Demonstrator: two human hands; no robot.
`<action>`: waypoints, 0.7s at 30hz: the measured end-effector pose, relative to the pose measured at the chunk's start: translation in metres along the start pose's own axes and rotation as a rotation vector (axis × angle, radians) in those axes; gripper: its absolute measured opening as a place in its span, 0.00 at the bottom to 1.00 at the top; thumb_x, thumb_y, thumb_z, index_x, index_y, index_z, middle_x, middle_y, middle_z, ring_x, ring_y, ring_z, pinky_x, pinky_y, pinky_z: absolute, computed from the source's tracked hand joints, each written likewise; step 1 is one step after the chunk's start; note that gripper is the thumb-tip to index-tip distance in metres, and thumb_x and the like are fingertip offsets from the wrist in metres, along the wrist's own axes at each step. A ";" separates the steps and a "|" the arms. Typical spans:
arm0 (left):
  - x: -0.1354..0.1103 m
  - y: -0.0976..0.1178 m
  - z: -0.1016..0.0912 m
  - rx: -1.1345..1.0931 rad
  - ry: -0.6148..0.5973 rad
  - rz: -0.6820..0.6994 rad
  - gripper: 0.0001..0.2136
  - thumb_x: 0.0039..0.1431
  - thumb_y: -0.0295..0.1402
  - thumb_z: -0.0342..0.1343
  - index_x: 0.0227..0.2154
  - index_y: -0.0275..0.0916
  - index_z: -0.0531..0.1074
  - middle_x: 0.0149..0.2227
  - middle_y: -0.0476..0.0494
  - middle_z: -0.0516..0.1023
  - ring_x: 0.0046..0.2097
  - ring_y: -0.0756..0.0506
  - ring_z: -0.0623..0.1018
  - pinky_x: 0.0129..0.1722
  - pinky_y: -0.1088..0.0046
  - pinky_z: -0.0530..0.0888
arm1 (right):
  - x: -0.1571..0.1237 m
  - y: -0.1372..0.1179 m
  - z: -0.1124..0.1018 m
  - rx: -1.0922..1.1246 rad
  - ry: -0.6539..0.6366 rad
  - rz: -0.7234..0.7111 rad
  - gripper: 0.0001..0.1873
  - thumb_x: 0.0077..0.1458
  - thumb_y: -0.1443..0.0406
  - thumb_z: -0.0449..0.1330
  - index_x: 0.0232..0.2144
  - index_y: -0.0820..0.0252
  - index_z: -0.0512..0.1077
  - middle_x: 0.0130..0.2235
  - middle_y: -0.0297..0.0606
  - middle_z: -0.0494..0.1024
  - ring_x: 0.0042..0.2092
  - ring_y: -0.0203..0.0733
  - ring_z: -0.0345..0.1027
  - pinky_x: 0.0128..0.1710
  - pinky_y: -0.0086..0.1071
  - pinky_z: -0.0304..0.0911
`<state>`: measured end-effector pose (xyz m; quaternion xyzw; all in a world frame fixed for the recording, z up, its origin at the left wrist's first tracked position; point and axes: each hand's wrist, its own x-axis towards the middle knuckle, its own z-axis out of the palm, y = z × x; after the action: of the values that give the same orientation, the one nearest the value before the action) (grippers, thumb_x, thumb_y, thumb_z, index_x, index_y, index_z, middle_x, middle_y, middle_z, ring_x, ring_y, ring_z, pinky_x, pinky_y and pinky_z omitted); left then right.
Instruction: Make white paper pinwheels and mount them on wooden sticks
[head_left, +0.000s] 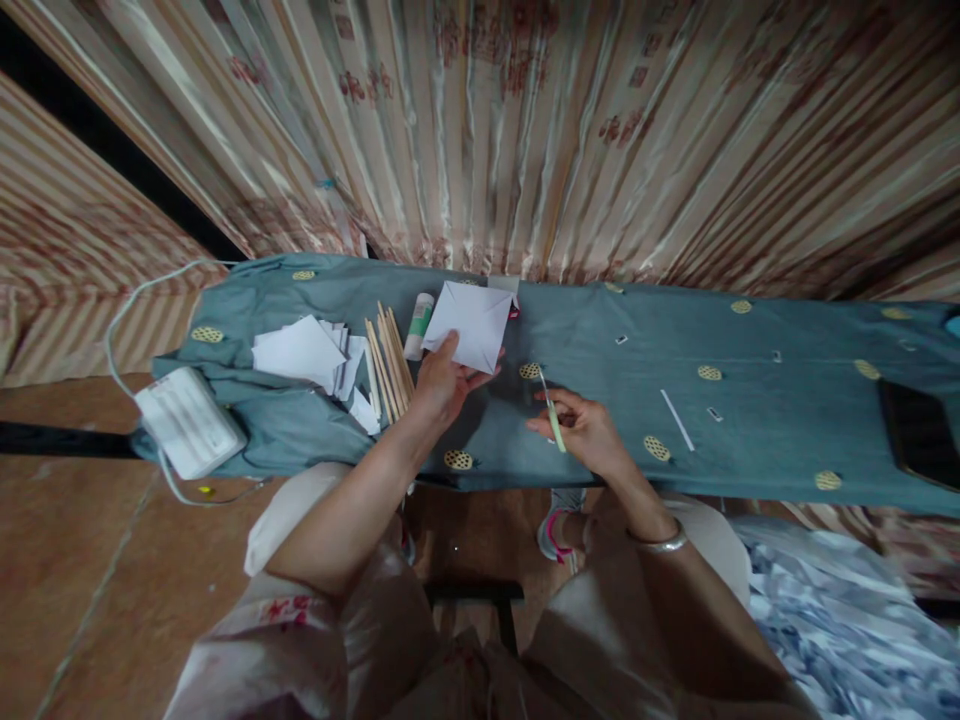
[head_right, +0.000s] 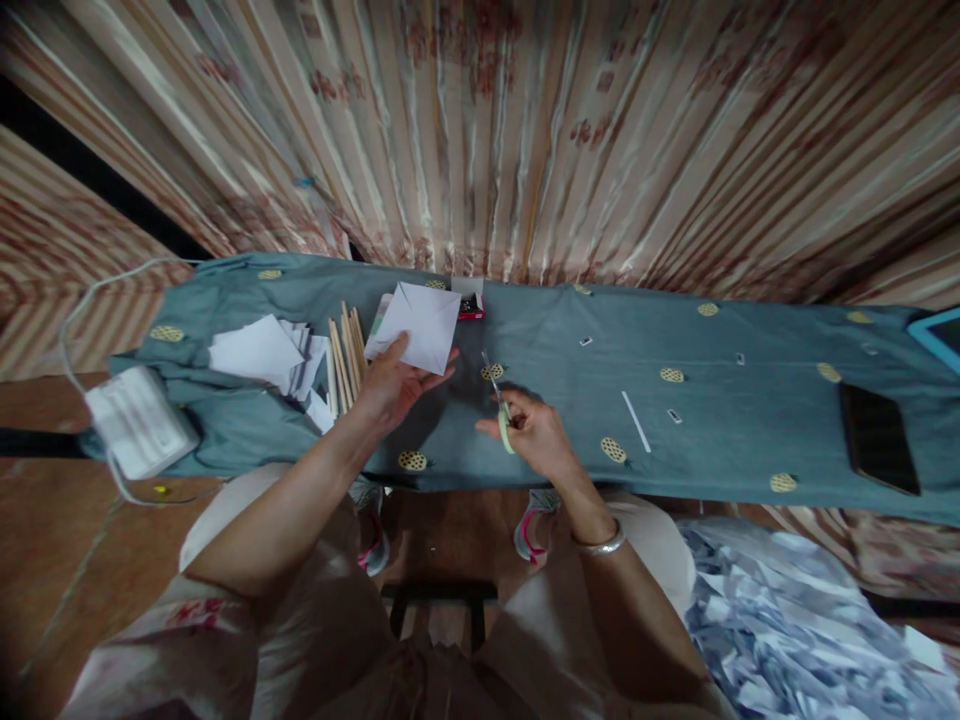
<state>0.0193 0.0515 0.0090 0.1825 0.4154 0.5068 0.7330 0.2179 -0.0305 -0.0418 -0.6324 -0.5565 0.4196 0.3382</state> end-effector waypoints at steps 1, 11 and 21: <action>-0.001 -0.003 0.000 0.001 -0.009 -0.023 0.14 0.69 0.34 0.47 0.54 0.38 0.68 0.40 0.40 0.82 0.43 0.41 0.83 0.52 0.51 0.75 | 0.001 0.002 -0.005 -0.074 0.050 -0.018 0.32 0.45 0.46 0.68 0.46 0.61 0.75 0.27 0.33 0.77 0.25 0.36 0.66 0.28 0.30 0.63; -0.016 -0.039 0.002 0.039 -0.022 -0.276 0.13 0.68 0.36 0.46 0.48 0.36 0.70 0.39 0.36 0.83 0.42 0.39 0.84 0.50 0.51 0.77 | 0.005 0.014 -0.039 -0.740 0.391 -0.088 0.29 0.58 0.54 0.56 0.56 0.67 0.67 0.38 0.50 0.82 0.38 0.52 0.77 0.38 0.39 0.68; -0.024 -0.051 0.004 -0.022 -0.004 -0.418 0.16 0.70 0.37 0.44 0.51 0.33 0.68 0.45 0.32 0.81 0.47 0.39 0.82 0.55 0.54 0.75 | 0.005 0.013 -0.046 -0.924 0.405 -0.046 0.28 0.59 0.60 0.55 0.58 0.71 0.65 0.38 0.52 0.81 0.39 0.54 0.75 0.40 0.39 0.66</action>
<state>0.0491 0.0096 -0.0134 0.0852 0.4373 0.3477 0.8250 0.2649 -0.0253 -0.0348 -0.7722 -0.6211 -0.0094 0.1333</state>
